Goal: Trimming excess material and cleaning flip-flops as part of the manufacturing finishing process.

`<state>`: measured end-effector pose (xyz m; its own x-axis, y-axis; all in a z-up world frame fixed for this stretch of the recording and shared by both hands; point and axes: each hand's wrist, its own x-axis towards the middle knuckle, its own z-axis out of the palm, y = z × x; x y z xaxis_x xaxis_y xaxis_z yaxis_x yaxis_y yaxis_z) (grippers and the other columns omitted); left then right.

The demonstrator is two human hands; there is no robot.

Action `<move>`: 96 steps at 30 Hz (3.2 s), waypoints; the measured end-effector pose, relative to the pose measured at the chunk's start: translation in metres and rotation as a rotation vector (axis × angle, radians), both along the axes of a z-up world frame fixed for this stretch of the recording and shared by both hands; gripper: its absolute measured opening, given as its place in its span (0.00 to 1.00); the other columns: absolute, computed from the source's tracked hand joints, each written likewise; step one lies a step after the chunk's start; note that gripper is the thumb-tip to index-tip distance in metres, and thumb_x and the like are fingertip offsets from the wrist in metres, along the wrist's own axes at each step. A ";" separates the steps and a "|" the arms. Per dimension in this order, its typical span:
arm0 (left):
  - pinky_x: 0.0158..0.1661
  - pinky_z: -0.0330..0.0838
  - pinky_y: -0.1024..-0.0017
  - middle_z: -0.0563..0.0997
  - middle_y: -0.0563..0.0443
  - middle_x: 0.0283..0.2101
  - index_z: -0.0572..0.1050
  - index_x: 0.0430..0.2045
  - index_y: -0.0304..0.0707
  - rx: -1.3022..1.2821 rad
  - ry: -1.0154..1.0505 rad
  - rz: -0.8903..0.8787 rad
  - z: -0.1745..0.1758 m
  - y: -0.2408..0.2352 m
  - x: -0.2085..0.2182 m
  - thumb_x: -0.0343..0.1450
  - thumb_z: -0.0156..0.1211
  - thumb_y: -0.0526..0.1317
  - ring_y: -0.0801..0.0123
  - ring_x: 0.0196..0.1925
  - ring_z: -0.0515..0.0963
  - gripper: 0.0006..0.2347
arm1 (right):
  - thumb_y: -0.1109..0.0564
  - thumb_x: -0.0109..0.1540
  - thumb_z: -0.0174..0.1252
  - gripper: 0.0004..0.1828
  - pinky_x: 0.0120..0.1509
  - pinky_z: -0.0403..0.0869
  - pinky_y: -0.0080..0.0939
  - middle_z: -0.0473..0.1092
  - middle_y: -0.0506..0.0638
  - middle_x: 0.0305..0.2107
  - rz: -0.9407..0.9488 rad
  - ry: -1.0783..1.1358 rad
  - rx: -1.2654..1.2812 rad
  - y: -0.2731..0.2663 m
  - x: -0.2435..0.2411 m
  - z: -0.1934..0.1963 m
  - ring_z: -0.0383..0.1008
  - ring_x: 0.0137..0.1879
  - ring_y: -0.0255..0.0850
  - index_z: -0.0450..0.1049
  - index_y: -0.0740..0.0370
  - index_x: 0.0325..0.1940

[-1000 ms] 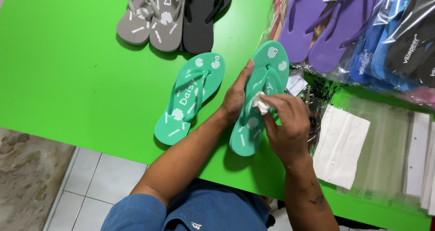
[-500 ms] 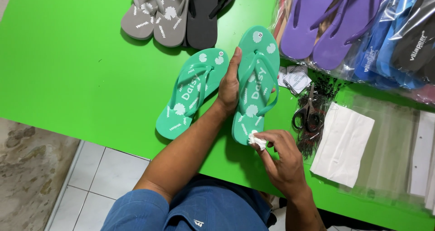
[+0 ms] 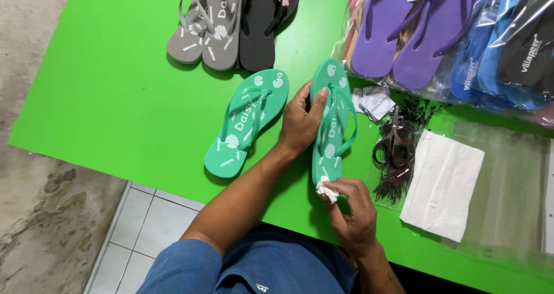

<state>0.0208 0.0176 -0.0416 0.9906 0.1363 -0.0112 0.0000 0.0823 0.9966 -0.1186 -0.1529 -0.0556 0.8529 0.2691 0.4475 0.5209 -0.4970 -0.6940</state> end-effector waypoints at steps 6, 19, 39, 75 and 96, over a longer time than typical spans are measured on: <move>0.38 0.74 0.70 0.72 0.49 0.41 0.66 0.66 0.36 0.553 -0.235 0.149 -0.023 -0.003 -0.008 0.78 0.52 0.45 0.73 0.27 0.68 0.21 | 0.66 0.61 0.62 0.15 0.55 0.76 0.45 0.73 0.58 0.41 0.109 0.004 -0.006 0.005 0.005 0.000 0.75 0.48 0.49 0.75 0.65 0.52; 0.64 0.59 0.50 0.70 0.39 0.60 0.66 0.62 0.42 1.052 0.051 0.395 0.023 0.108 -0.051 0.74 0.55 0.54 0.52 0.63 0.67 0.24 | 0.70 0.56 0.58 0.27 0.57 0.78 0.44 0.72 0.58 0.46 0.116 0.017 -0.105 -0.007 0.006 -0.024 0.74 0.50 0.48 0.71 0.65 0.60; 0.25 0.67 0.81 0.70 0.58 0.29 0.67 0.27 0.46 0.107 0.110 0.012 0.037 0.072 -0.100 0.71 0.66 0.37 0.78 0.27 0.69 0.10 | 0.60 0.65 0.42 0.10 0.49 0.71 0.40 0.69 0.54 0.37 -0.262 0.477 0.386 0.023 0.017 0.011 0.70 0.44 0.42 0.70 0.63 0.45; 0.42 0.83 0.69 0.79 0.40 0.51 0.61 0.66 0.27 -0.735 0.128 -0.026 0.029 0.060 -0.098 0.73 0.56 0.36 0.66 0.43 0.85 0.25 | 0.49 0.68 0.59 0.16 0.37 0.73 0.36 0.69 0.50 0.14 0.044 0.661 0.207 0.057 0.079 0.095 0.67 0.27 0.34 0.76 0.59 0.29; 0.34 0.82 0.75 0.86 0.55 0.33 0.79 0.46 0.37 0.115 0.049 0.096 0.052 0.041 -0.097 0.72 0.61 0.40 0.76 0.29 0.83 0.11 | 0.61 0.72 0.50 0.13 0.61 0.75 0.48 0.75 0.61 0.49 -0.113 -0.198 -0.142 0.071 0.053 0.075 0.76 0.56 0.51 0.74 0.68 0.57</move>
